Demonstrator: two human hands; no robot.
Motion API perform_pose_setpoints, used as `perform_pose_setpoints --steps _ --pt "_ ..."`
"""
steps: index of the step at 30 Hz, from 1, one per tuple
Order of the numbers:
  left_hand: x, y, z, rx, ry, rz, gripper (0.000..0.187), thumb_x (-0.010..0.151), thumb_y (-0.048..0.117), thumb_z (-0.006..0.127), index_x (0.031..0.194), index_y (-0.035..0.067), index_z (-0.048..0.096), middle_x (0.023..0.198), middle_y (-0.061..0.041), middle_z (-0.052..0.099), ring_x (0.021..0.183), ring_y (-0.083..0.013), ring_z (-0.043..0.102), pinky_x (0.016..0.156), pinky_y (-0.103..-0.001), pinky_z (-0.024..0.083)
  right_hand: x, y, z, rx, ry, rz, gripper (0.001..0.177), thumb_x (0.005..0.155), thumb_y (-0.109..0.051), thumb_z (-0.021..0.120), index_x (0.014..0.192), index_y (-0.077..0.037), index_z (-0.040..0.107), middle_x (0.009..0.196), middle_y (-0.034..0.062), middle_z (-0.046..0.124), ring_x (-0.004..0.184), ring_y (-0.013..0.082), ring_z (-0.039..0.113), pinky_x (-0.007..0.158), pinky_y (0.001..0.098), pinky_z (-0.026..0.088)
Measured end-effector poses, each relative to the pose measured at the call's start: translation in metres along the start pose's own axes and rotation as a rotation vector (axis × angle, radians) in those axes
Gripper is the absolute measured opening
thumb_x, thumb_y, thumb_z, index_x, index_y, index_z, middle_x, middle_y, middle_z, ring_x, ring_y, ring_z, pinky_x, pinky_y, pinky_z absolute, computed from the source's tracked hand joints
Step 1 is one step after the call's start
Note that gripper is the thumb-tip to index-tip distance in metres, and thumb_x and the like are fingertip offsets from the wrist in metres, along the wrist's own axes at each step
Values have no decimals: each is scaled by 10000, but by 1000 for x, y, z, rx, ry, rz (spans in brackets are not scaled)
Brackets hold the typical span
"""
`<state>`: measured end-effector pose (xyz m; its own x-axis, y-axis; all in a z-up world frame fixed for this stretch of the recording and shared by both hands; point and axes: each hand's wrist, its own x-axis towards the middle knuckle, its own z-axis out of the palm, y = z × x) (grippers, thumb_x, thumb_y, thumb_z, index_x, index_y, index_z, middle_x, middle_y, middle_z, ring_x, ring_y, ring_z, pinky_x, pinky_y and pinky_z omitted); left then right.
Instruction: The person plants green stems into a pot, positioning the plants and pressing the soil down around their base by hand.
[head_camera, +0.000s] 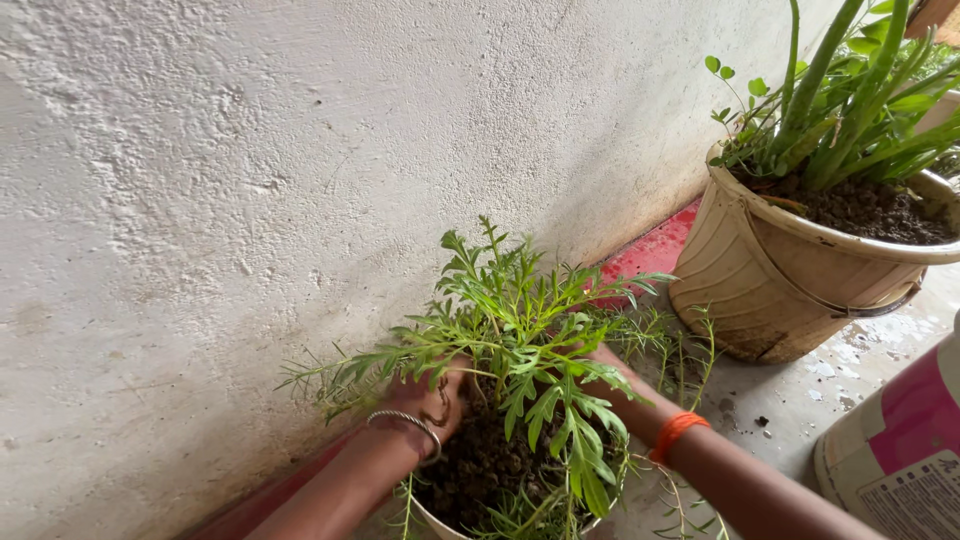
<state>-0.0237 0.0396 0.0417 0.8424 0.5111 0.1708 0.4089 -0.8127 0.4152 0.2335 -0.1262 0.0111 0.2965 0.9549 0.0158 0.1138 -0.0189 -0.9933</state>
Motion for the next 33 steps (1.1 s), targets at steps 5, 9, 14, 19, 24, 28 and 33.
perform_pose_setpoints --steps 5,9,14,19,24,28,33 --pt "-23 13 4 89 -164 -82 269 950 165 392 1121 136 598 1115 -183 675 1130 -387 626 951 -518 505 -26 -63 30 -873 -271 -459 459 843 -145 616 1302 -143 644 1176 86 740 1001 247 711 833 378 579" --pt "-30 8 -2 55 -138 -40 219 863 165 469 1046 106 575 1001 -187 681 1023 -378 651 882 -509 496 -11 -99 21 -1085 -209 -433 446 808 -92 639 1250 -146 677 1147 83 745 1005 255 711 834 377 574" --pt "-24 38 -32 190 -243 -193 215 1016 277 435 1005 144 604 1043 -113 695 1048 -347 644 897 -509 464 -15 -124 1 -1147 -197 -438 441 765 -25 669 1185 -151 718 1111 79 751 1010 266 711 835 376 569" --pt "-30 92 -75 173 -269 -91 281 911 376 623 1069 144 637 1101 -148 693 1079 -346 658 926 -482 517 -4 -127 2 -1142 -316 -624 425 743 -25 749 1159 -107 722 1106 127 737 1031 333 684 847 407 554" --pt "-14 77 -61 -62 -338 -491 338 870 341 621 1167 183 641 1161 -147 727 1139 -346 670 1035 -446 533 22 -127 -13 -1021 -421 -466 319 836 -159 731 1151 -116 728 1116 123 747 1032 303 707 873 406 565" --pt "-13 37 -26 -9 -112 -257 689 826 284 702 1441 73 475 1436 -281 457 1307 -482 511 1043 -554 434 52 -124 -46 -1214 -472 -287 214 925 -196 636 1114 -157 730 1084 91 747 1014 262 720 879 404 566" --pt "-40 19 18 -177 -438 -621 437 960 260 546 1390 208 486 1429 -139 485 1259 -290 595 1062 -459 502 33 -104 -80 -1124 -156 -822 145 819 -137 679 941 -74 726 862 189 698 819 375 672 709 476 529"
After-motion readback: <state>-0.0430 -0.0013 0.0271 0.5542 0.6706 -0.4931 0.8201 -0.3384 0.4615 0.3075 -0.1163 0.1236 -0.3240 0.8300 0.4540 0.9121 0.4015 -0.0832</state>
